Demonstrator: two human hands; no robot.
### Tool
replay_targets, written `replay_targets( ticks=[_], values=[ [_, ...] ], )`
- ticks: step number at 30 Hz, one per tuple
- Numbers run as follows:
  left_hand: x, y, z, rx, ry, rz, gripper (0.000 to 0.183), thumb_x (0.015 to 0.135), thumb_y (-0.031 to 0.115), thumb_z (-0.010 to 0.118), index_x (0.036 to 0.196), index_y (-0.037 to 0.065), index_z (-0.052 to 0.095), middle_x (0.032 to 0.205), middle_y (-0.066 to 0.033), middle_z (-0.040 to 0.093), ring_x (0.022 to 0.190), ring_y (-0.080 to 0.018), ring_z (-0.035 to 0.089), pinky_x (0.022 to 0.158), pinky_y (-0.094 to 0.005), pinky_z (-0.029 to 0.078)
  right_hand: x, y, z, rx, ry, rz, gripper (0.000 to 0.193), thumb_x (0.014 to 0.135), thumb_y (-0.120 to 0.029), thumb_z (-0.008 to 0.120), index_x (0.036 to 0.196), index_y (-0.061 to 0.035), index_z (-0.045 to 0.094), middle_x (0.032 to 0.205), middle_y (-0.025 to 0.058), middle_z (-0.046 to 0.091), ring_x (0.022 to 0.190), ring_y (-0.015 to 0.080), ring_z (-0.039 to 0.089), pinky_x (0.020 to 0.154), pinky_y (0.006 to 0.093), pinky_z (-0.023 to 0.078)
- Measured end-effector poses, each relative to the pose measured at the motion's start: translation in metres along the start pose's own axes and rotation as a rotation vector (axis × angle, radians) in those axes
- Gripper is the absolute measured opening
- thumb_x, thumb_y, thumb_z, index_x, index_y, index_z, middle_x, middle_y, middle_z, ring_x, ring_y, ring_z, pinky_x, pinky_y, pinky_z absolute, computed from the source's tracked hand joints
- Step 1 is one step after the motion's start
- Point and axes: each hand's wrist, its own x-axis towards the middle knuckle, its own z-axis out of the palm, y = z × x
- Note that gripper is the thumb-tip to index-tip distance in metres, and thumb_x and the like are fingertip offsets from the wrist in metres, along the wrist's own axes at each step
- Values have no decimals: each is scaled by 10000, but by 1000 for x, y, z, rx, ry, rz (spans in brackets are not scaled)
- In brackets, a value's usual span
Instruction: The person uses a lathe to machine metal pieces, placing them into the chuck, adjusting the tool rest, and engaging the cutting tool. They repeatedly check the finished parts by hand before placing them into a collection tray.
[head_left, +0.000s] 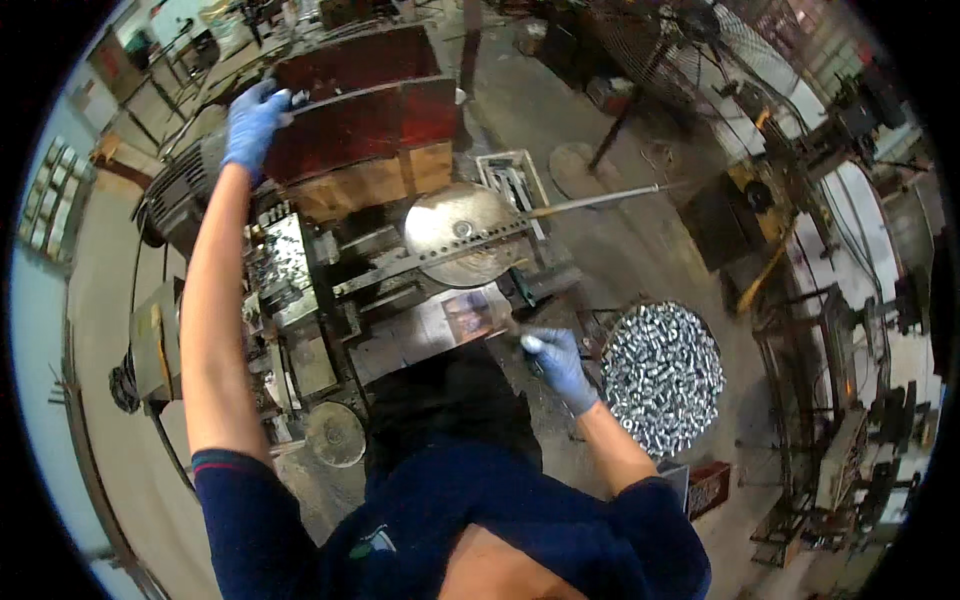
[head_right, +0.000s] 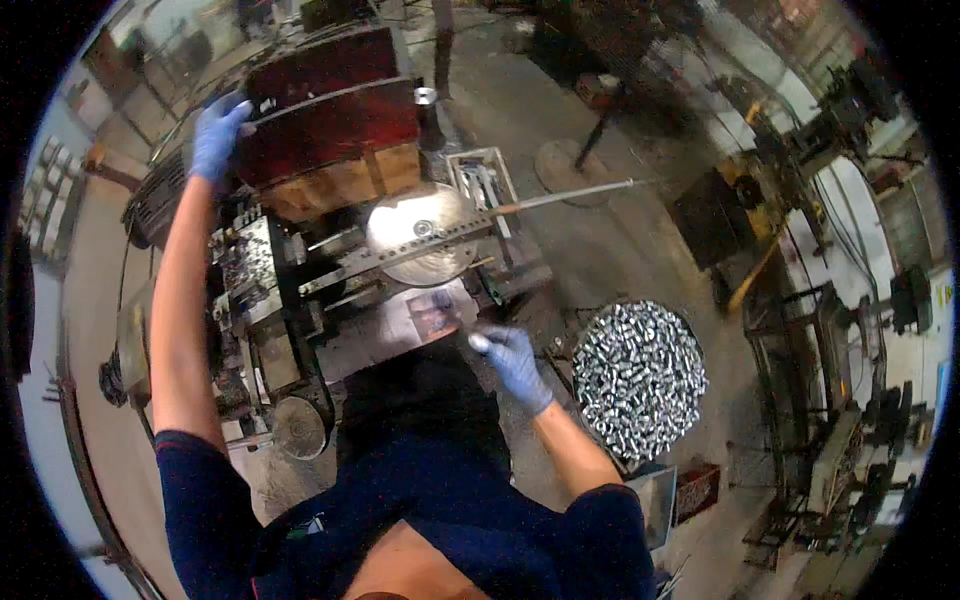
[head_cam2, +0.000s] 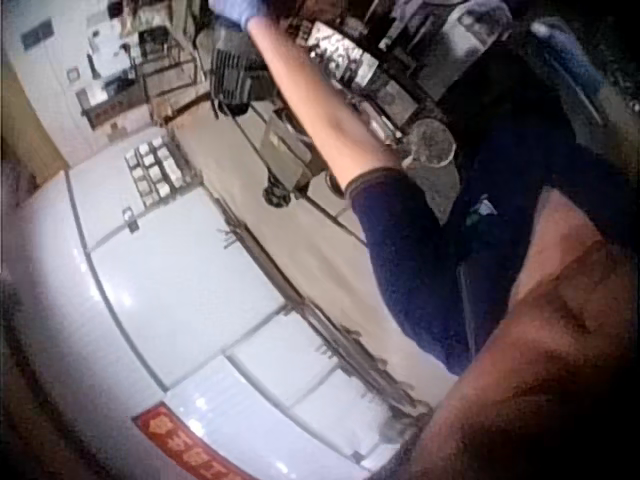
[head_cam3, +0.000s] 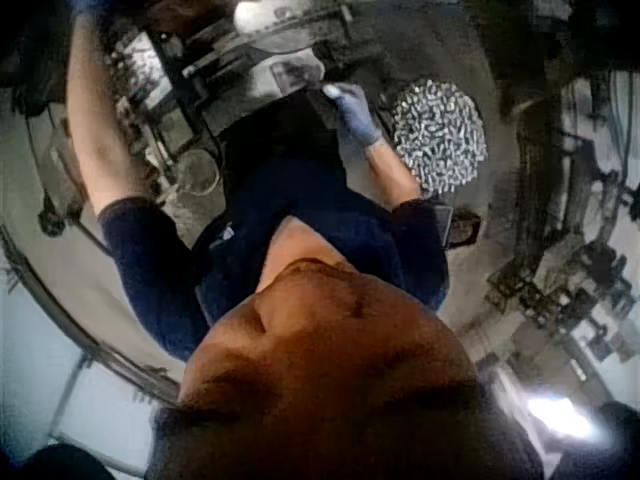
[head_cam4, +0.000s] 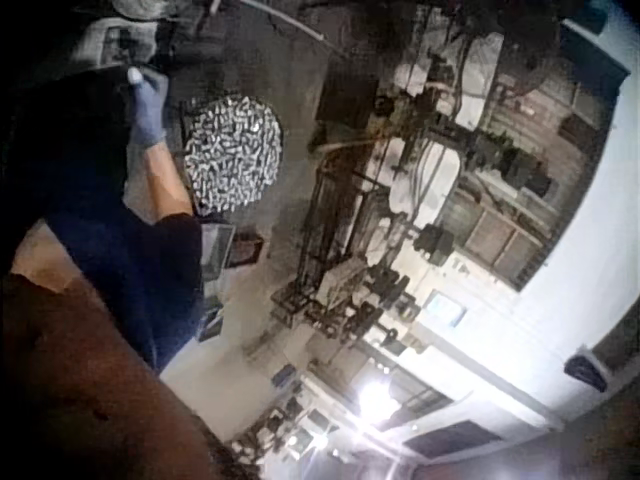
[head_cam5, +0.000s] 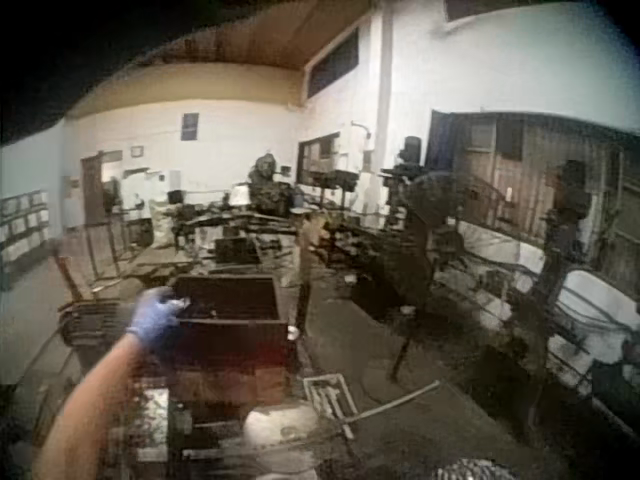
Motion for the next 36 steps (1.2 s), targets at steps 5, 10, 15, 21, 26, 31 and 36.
replay_targets(
  ticks=[5, 10, 15, 21, 26, 31, 36],
  values=[
    [-82, 35, -32, 43, -220, 1, 349, 869, 177, 548, 1141, -42, 544, 846, -56, 620, 671, -84, 553, 619, -228, 461, 60, 6, -46, -557, 212, -75, 463, 722, -371, 702, 1012, -15, 641, 1002, 152, 642, 913, 242, 619, 807, 293, 458],
    [-153, 46, -73, 56, -242, -35, 335, 868, 187, 549, 1124, -29, 558, 804, -36, 610, 642, -75, 533, 624, -221, 455, 136, 23, -71, -1179, 201, 60, 692, 653, -602, 625, 1120, -93, 598, 1108, 169, 586, 1073, 313, 521, 927, 375, 391],
    [-207, 47, -104, 103, -213, -228, 338, 870, 209, 552, 1126, -12, 558, 914, -63, 614, 765, -102, 561, 686, -233, 460, 144, 17, -59, -1148, 255, -155, 660, 625, -536, 672, 1086, -68, 598, 1029, 175, 611, 979, 339, 560, 870, 393, 431],
    [-282, 33, -142, 274, -190, -179, 355, 885, 234, 531, 1131, -20, 564, 925, -52, 602, 855, -95, 530, 733, -247, 447, 96, 31, -67, -798, 384, -219, 561, 686, -522, 649, 1001, -58, 636, 1007, 155, 617, 953, 330, 571, 853, 376, 442],
    [-329, 5, -162, 192, -27, -270, 360, 898, 264, 520, 1124, -12, 573, 886, -48, 609, 759, -89, 529, 655, -225, 438, 8, 64, -125, -842, 590, -95, 639, 673, -569, 646, 1013, -29, 635, 1064, 197, 594, 1014, 322, 553, 893, 373, 425],
    [-329, -34, -188, 66, -17, -361, 354, 895, 254, 527, 1104, -27, 576, 862, -46, 614, 737, -94, 542, 666, -231, 449, -5, 60, -197, -1207, 758, 242, 634, 675, -618, 591, 1066, -122, 638, 1141, 179, 566, 1203, 292, 400, 976, 398, 347],
    [-328, 10, -148, 60, -20, -377, 351, 892, 232, 535, 1120, -34, 564, 892, -45, 600, 762, -96, 538, 680, -224, 443, 40, 54, -231, -1303, 396, 471, 640, 676, -603, 588, 1026, -70, 649, 1142, 198, 564, 1119, 340, 487, 950, 426, 364]
  ],
)
